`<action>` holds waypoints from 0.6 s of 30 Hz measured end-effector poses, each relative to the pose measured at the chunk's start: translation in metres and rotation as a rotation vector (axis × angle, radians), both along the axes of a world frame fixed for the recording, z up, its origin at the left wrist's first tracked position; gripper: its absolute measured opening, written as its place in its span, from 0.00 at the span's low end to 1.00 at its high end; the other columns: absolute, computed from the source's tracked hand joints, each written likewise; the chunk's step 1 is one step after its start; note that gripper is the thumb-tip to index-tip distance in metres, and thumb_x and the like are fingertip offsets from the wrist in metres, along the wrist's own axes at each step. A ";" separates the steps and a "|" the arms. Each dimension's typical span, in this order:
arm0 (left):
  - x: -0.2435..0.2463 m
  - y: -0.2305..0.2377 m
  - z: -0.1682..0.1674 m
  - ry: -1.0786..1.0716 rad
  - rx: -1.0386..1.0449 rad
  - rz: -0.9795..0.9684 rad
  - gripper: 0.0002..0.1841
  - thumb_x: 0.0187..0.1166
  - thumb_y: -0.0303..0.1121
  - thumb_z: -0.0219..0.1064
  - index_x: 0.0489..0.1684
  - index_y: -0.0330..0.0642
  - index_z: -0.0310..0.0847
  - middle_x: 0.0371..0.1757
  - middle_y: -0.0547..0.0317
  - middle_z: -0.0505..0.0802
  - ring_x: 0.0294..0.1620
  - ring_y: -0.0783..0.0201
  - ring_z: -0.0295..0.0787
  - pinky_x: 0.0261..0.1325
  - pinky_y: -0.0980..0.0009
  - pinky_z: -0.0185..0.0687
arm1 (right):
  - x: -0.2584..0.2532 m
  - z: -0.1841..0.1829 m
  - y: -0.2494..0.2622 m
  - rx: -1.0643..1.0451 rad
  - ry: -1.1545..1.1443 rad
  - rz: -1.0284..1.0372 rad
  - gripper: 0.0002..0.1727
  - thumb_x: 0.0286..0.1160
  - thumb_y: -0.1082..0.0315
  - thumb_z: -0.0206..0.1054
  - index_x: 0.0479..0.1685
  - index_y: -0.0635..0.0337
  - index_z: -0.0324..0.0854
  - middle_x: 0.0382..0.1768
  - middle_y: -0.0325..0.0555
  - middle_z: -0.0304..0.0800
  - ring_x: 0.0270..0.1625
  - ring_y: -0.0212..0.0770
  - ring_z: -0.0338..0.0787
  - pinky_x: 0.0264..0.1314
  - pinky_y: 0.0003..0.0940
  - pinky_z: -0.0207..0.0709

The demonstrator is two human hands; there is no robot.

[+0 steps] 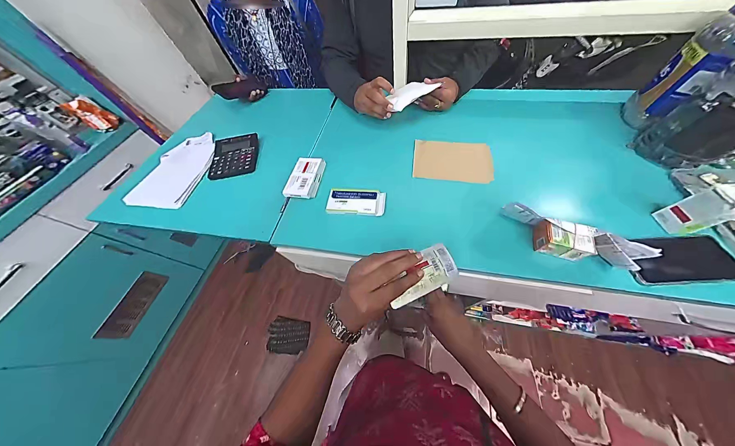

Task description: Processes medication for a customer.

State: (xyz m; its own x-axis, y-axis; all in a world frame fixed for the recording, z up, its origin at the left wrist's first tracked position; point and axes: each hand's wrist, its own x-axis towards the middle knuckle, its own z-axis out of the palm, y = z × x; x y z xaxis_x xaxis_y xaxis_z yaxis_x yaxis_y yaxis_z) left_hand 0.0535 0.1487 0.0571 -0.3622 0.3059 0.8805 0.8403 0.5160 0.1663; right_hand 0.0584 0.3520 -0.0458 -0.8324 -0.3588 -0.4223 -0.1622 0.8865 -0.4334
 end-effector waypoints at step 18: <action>0.077 -0.094 -0.004 -1.419 1.737 -0.228 0.13 0.92 0.27 0.44 0.66 0.33 0.67 0.53 0.40 0.93 0.49 0.51 0.97 0.56 0.62 0.94 | 0.110 0.012 0.007 -0.576 1.144 -0.208 0.17 0.90 0.57 0.54 0.43 0.59 0.83 0.34 0.48 0.92 0.37 0.34 0.90 0.43 0.22 0.82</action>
